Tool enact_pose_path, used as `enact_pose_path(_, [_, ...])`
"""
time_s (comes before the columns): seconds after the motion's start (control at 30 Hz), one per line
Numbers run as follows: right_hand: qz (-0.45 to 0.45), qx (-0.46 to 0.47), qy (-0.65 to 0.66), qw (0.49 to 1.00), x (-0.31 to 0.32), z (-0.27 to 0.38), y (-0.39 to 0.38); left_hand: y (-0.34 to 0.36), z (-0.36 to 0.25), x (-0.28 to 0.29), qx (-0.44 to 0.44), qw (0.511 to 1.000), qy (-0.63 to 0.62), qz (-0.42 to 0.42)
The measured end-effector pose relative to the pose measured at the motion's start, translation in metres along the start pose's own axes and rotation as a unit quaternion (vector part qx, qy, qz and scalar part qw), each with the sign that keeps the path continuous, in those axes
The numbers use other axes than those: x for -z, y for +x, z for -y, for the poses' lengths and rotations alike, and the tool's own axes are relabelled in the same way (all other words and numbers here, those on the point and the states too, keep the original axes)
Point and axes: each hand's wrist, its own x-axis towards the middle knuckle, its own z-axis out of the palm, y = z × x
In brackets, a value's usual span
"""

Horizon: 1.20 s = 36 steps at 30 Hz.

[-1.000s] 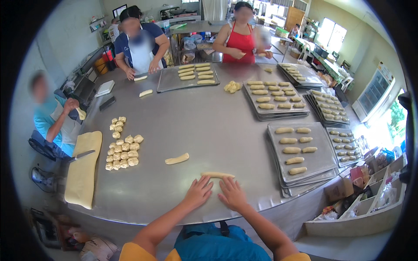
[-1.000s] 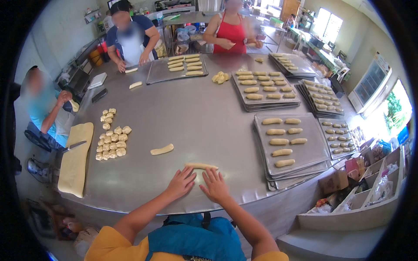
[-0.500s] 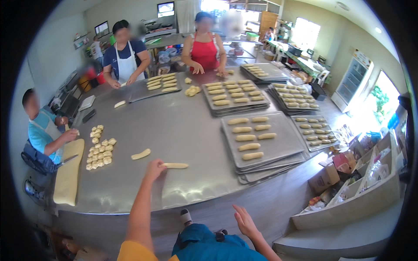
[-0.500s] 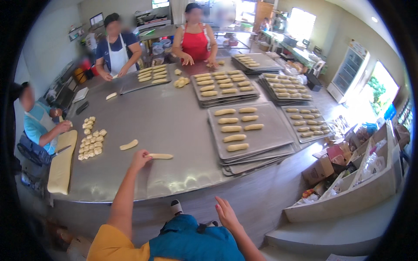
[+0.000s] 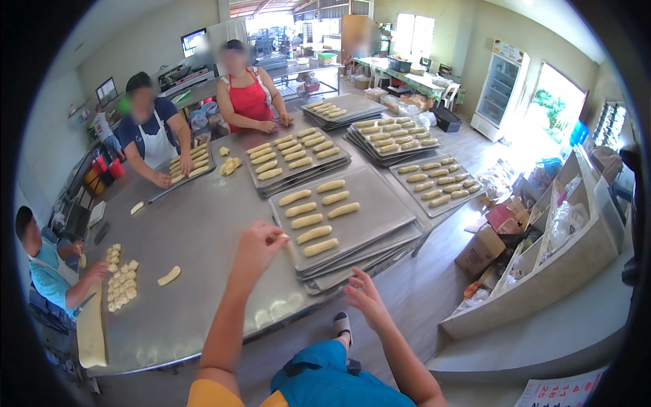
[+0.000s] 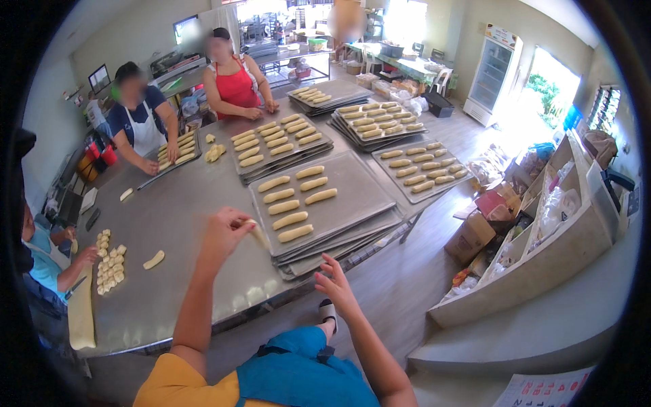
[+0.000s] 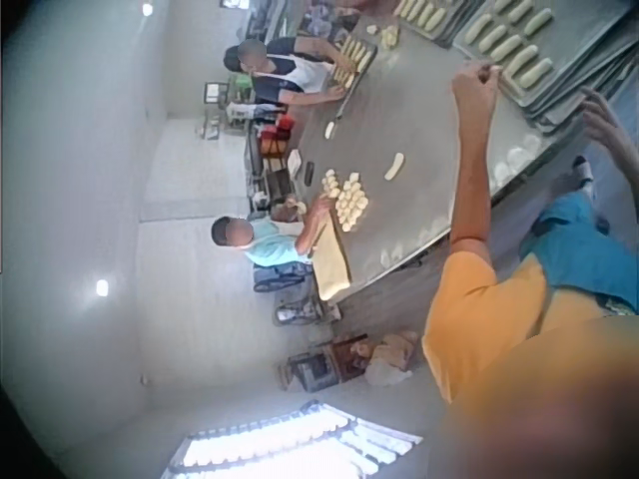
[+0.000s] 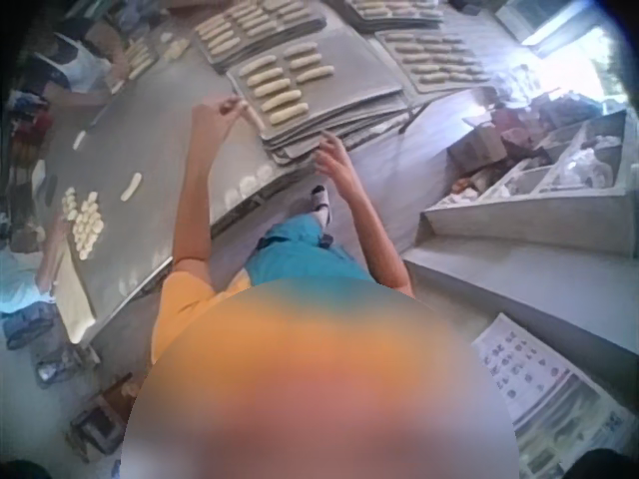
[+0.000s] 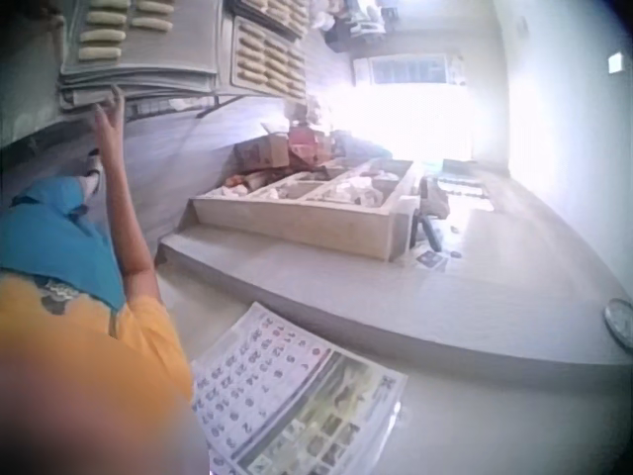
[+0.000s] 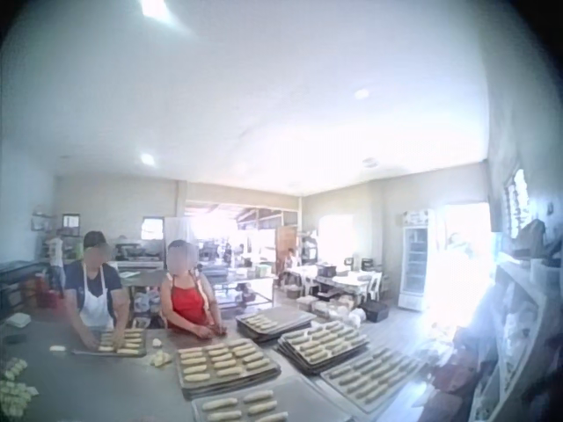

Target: The person repeatedly picks small dough pieces from a pile on a stainless steel table, rolls them into elongated shapes with both hands, and places them onto metal baking trays. Coworkers also shape dough and arrange trays nearby.

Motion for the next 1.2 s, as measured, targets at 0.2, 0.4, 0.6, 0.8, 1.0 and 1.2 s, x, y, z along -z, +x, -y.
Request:
enact_pose_path(0.2, [0.014, 0.027, 0.084, 0.996, 0.035, 0.081, 0.111, 0.055, -0.024, -0.103, 0.098, 0.965, -0.243, -0.001])
enact_pose_path(0.4, [0.047, 0.118, -0.146, 0.981, 0.083, 0.142, 0.209, 0.099, -0.002, -0.163, 0.163, 0.933, -0.316, -0.052])
enact_pose_path(0.6, [0.036, 0.150, -0.445, 0.882, 0.103, 0.107, 0.265, 0.096, 0.048, -0.210, 0.080, 0.991, 0.054, -0.095])
enact_pose_path(0.8, [0.038, 0.080, -0.421, 0.903, 0.155, 0.098, 0.287, 0.081, 0.069, -0.211, 0.142, 0.983, 0.088, -0.075])
enact_pose_path(1.0, [0.165, 0.312, -0.528, 0.772, 0.149, 0.088, 0.307, 0.088, 0.059, -0.237, 0.046, 0.988, 0.149, -0.009])
enact_pose_path(1.2, [0.267, 0.313, -0.542, 0.733, 0.140, 0.080, 0.314, 0.095, 0.057, -0.255, 0.038, 0.969, 0.243, 0.028])
